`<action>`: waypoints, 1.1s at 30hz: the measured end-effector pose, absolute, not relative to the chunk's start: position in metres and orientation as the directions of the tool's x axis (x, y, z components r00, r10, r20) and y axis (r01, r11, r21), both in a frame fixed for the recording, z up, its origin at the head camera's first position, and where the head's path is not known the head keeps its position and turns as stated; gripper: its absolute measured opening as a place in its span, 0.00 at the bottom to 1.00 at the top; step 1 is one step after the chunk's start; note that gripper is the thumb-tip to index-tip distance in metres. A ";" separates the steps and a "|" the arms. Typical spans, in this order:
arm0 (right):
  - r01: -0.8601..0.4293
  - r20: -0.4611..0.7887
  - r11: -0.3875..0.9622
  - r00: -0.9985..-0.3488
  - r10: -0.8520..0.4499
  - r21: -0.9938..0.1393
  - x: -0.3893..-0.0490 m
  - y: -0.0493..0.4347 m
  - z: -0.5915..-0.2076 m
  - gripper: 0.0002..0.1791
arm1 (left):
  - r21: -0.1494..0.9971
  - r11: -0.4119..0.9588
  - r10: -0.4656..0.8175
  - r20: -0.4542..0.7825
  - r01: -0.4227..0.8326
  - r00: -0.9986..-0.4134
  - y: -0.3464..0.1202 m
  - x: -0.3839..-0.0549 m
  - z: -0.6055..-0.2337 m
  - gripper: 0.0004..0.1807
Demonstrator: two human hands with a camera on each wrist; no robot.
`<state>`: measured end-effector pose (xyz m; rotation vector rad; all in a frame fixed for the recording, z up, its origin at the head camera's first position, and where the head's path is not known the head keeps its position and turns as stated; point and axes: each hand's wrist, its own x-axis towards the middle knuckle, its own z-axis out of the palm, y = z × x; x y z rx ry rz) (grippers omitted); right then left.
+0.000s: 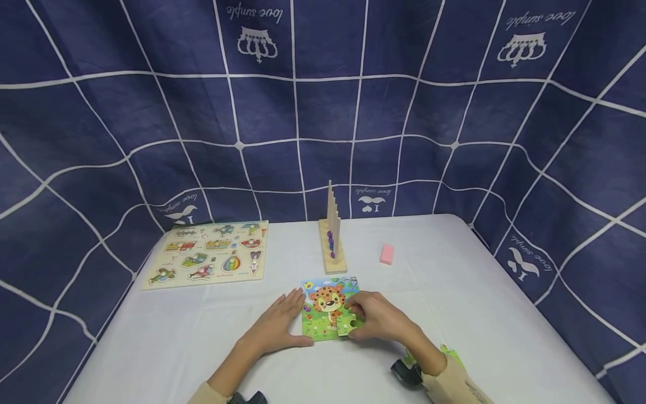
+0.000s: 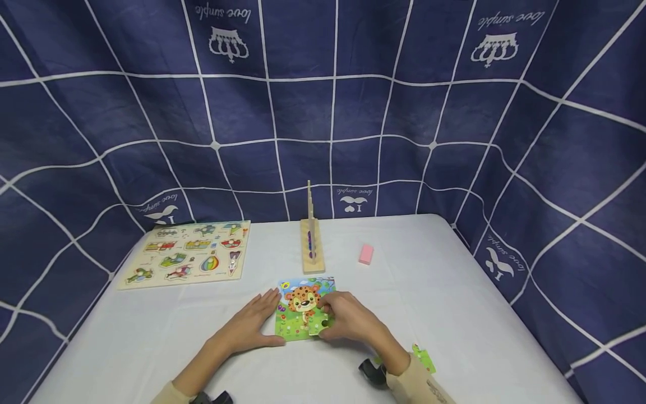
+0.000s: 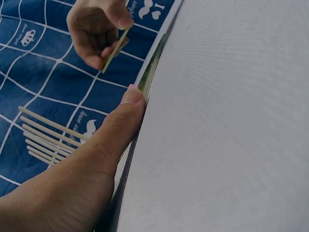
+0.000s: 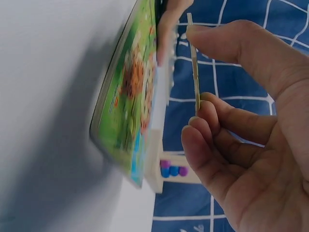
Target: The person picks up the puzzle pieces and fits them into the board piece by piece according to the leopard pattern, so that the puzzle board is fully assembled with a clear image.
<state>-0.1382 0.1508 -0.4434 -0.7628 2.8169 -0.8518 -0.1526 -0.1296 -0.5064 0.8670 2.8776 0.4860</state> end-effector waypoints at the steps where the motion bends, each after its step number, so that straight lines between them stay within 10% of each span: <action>1: -0.434 0.044 0.716 -0.869 -0.493 -0.547 -0.140 0.148 -0.444 0.26 | 0.327 0.787 0.553 -0.001 0.522 -0.833 -0.130 -0.153 -0.506 0.62; 33: -0.430 -0.049 0.681 -0.824 -0.564 -0.593 -0.165 0.092 -0.470 0.28 | 0.337 0.787 0.553 -0.014 0.517 -0.833 -0.130 -0.153 -0.506 0.62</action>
